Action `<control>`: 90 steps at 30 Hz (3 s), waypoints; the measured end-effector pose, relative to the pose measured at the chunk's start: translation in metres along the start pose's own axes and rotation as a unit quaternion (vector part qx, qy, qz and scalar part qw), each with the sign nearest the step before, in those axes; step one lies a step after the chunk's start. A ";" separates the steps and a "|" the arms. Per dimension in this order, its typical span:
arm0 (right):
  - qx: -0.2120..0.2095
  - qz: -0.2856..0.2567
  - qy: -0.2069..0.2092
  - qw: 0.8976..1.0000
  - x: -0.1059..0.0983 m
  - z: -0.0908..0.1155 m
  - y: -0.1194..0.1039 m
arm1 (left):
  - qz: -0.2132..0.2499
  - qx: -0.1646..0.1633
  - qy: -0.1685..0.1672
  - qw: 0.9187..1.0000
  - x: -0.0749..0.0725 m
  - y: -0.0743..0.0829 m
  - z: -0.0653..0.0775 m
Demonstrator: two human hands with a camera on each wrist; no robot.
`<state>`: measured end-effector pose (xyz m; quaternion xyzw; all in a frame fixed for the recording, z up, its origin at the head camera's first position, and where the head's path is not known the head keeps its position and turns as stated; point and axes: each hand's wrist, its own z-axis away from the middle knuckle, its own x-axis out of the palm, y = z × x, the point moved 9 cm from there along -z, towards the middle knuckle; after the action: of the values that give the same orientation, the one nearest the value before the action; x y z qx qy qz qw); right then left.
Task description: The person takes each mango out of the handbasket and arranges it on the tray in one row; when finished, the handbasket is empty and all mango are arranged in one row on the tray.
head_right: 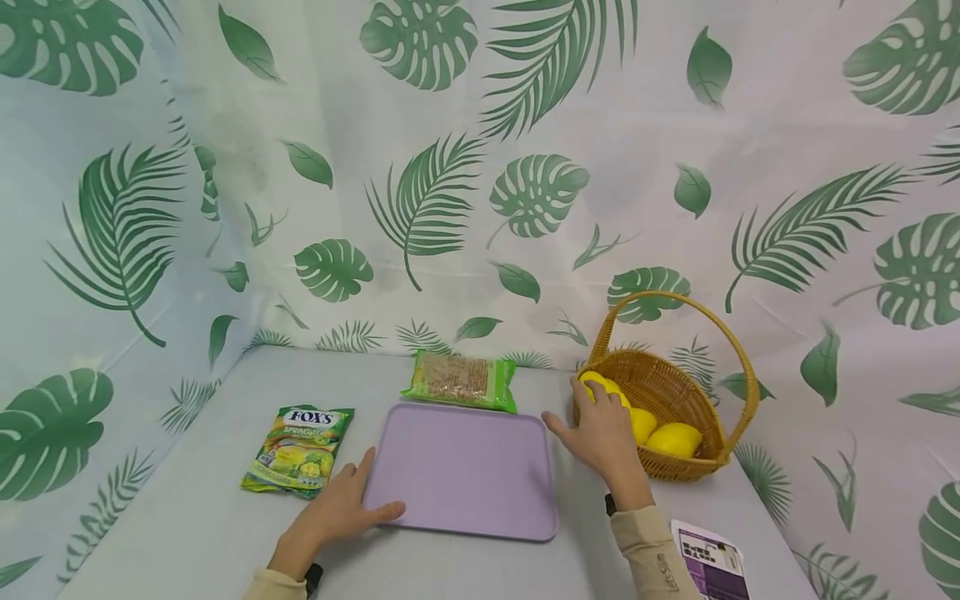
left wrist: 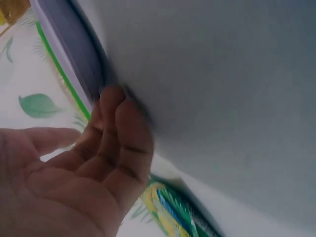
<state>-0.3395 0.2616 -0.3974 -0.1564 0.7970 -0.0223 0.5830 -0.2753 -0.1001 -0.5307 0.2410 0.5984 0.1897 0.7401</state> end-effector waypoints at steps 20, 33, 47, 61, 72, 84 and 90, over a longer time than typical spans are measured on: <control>0.039 -0.015 -0.106 0.993 0.010 -0.028 0.068 | 0.003 0.016 -0.015 1.000 0.009 0.000 -0.001; 0.018 -0.047 -0.159 0.986 0.022 -0.035 0.074 | -0.008 0.016 0.012 1.000 0.007 0.001 0.002; 0.021 -0.049 -0.194 0.980 0.038 -0.036 0.082 | -0.005 0.011 0.003 1.000 0.008 0.000 0.002; 0.003 -0.065 -0.133 0.989 0.020 -0.041 0.074 | -0.009 0.013 0.008 1.000 0.006 0.001 0.002; 0.024 -0.096 -0.114 0.988 0.015 -0.038 0.057 | -0.012 0.003 0.004 1.000 0.009 -0.002 0.000; 0.002 -0.120 -0.073 0.990 0.021 -0.032 0.030 | -0.013 -0.007 0.001 1.000 0.008 -0.004 0.000; -0.002 -0.134 -0.085 0.987 0.037 -0.025 0.014 | -0.011 -0.006 0.002 1.000 0.008 -0.004 0.000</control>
<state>-0.3762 0.2608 -0.4261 -0.2644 0.7168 -0.0849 0.6396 -0.2737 -0.0982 -0.5393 0.2300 0.6013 0.1856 0.7424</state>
